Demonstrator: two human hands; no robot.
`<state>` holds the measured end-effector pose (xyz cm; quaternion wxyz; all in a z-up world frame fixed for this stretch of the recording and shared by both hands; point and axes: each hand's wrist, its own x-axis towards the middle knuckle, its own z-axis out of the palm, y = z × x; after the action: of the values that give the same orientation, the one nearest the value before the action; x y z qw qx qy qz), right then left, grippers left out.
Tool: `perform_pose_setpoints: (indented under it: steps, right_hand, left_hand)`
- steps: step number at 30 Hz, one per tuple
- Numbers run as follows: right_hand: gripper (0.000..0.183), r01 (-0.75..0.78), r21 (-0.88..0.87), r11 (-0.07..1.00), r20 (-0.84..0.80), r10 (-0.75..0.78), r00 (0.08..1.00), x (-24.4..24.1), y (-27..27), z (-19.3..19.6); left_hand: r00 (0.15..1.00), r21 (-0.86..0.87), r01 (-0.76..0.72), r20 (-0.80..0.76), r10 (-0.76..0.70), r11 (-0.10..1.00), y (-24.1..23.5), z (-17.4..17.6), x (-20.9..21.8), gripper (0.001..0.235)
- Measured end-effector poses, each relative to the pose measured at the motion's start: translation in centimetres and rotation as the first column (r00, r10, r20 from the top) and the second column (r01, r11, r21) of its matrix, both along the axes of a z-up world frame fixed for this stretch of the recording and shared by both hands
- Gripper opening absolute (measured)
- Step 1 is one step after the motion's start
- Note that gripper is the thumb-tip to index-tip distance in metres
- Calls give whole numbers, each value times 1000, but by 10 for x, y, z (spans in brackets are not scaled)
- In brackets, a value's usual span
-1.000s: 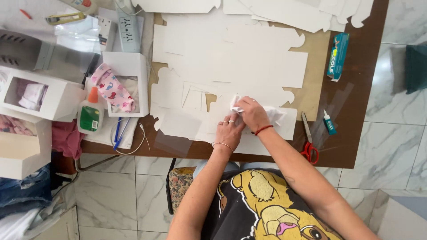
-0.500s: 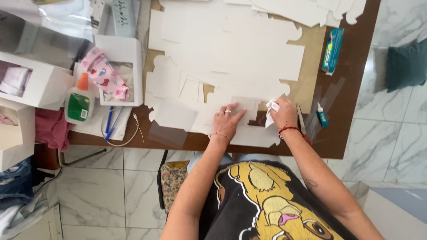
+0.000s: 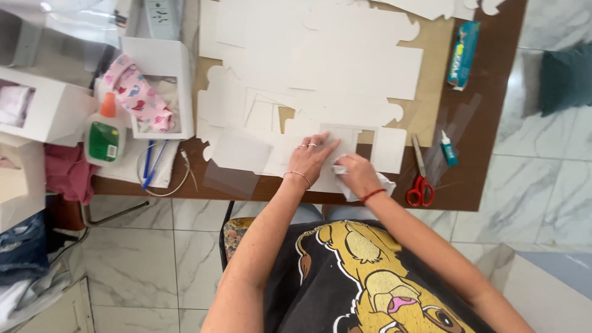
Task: The person assembles flat white cardboard pieces into small boxes. They apply glue to the tabs, fold the cardboard, and press the joints together. The person repeats this process for multiple units, stacking the finished boxes on the table.
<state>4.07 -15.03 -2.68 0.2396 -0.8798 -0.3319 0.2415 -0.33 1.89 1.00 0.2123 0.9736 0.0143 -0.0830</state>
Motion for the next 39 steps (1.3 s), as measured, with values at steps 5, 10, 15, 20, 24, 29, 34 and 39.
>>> perform_pose_setpoints:
  steps: [5, 10, 15, 20, 24, 29, 34, 39]
  right_hand:
    - [22, -29, -37, 999, -19, 29, 999, -5, 24, -11]
    - [19, 75, -229, 970, -101, -101, 990, 19, -34, 21]
    - [18, 148, -221, 964, -64, -165, 984, 20, -36, 28]
    - [14, 11, -96, 995, -7, -11, 1000, -1, 39, 12]
    - [14, 18, -226, 974, -107, -43, 993, 14, 29, 43]
    - [19, 199, -366, 909, -90, -248, 965, 21, -46, 35]
    - [20, 283, -426, 859, -52, -335, 941, 32, -56, 41]
    - [23, 289, -140, 947, -9, -293, 956, 33, -17, 67]
  left_hand:
    - [998, -36, 37, -58, -39, 999, 9, -7, 1, 72]
    - [990, -65, 54, -124, -62, 996, 16, 17, 11, 76]
    - [984, -139, 48, -162, -71, 989, 22, 28, 13, 80]
    - [992, -94, 53, -105, -63, 994, 19, 20, 11, 76]
    - [994, -114, 40, -94, -51, 993, 20, 18, 11, 75]
    - [991, -99, 39, -122, -51, 994, 22, 32, 8, 78]
    - [984, -144, 23, -171, -48, 989, 21, 27, 13, 80]
    - [996, -84, 10, 92, -3, 996, 3, 7, -7, 49]
